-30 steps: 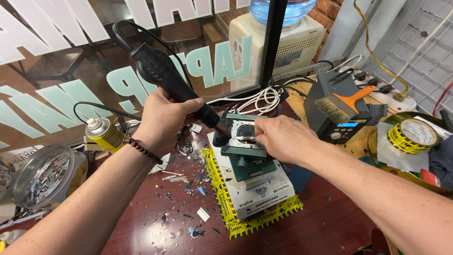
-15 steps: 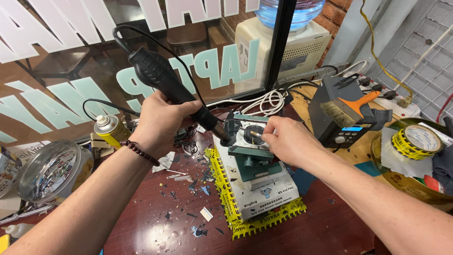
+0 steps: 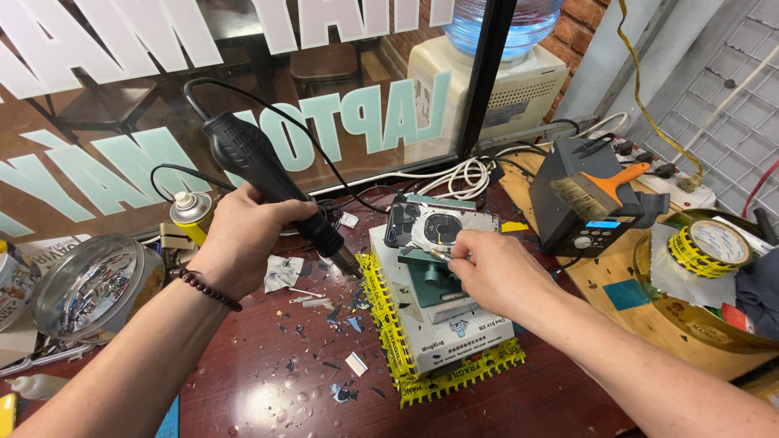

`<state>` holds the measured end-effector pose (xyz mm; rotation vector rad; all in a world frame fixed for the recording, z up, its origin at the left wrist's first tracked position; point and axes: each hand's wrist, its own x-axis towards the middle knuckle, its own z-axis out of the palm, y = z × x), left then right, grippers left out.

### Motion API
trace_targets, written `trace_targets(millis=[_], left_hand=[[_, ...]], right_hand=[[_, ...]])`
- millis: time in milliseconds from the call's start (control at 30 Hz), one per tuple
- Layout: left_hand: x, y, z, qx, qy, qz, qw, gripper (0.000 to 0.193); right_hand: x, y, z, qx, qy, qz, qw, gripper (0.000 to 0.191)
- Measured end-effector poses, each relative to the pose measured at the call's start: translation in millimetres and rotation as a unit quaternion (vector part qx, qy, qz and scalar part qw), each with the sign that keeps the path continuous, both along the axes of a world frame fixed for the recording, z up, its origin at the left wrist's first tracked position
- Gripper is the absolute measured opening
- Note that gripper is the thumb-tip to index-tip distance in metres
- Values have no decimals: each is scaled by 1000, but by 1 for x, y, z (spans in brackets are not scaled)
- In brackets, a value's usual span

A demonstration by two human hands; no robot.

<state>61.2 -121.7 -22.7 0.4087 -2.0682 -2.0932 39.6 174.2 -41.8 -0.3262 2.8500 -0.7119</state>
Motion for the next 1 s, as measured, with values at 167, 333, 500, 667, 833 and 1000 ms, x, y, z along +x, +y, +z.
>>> trace_targets(millis=[167,333,500,667,833,1000], left_hand=[[-13,12,4,45,16,-7,999,25],[-32,30,9,15,46,-33,998,24],[-42,41,11,-14,44,-46,998,24],[-45,44,9,-28,50,-53,997,25],[-45,45,5,-28,51,-53,997,27],[-45,46,5,-18,39,-47,998,29]], right_hand=[[0,-8,3,33,28,4,999,18],[-4,-12,9,40,32,13,999,13],[-9,-12,11,37,-41,-28,998,14],[-7,-15,9,43,-9,-5,999,14],[-1,-15,21,85,17,8,996,12],[-10,-20,34,69,-93,-18,993,13]])
